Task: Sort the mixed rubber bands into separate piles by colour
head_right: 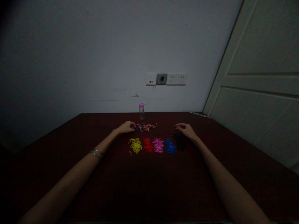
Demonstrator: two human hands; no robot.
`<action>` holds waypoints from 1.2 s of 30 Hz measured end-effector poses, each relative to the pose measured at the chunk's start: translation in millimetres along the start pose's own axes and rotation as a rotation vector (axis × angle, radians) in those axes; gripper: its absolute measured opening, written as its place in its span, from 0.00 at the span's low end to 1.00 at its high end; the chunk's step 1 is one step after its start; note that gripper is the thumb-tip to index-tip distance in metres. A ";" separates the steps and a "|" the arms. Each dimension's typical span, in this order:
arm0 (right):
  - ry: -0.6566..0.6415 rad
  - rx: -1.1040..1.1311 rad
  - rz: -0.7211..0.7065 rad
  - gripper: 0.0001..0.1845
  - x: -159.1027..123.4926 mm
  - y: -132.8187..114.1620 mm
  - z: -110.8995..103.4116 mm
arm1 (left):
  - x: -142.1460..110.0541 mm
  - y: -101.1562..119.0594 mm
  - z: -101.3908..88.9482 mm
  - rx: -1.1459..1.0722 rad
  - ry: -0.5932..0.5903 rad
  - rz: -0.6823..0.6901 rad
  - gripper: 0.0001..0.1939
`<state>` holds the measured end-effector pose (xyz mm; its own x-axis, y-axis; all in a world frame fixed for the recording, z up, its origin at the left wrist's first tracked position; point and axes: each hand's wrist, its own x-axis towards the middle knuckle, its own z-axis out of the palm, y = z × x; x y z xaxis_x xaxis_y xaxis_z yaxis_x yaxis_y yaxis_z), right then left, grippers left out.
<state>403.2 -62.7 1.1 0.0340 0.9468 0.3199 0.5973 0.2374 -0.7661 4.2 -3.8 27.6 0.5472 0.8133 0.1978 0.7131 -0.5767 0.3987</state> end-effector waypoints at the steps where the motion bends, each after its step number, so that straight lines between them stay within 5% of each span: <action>1: 0.019 -0.007 0.000 0.16 0.0 0.9 -1.3 | -1.4 -0.9 -0.9 0.025 0.000 -0.015 0.14; 16: 0.045 -0.001 0.050 0.17 -0.9 8.6 -1.0 | -1.4 -23.5 5.7 0.000 0.094 -0.042 0.11; 36: 0.021 -0.048 0.053 0.16 0.9 14.1 0.2 | -5.7 -16.1 -0.6 -0.144 0.101 -0.074 0.13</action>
<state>411.5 -58.4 -9.5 0.0829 0.9531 0.2912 0.6316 0.1757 -0.7551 -10.7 0.8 20.6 0.4431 0.8611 0.2493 0.6757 -0.5036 0.5383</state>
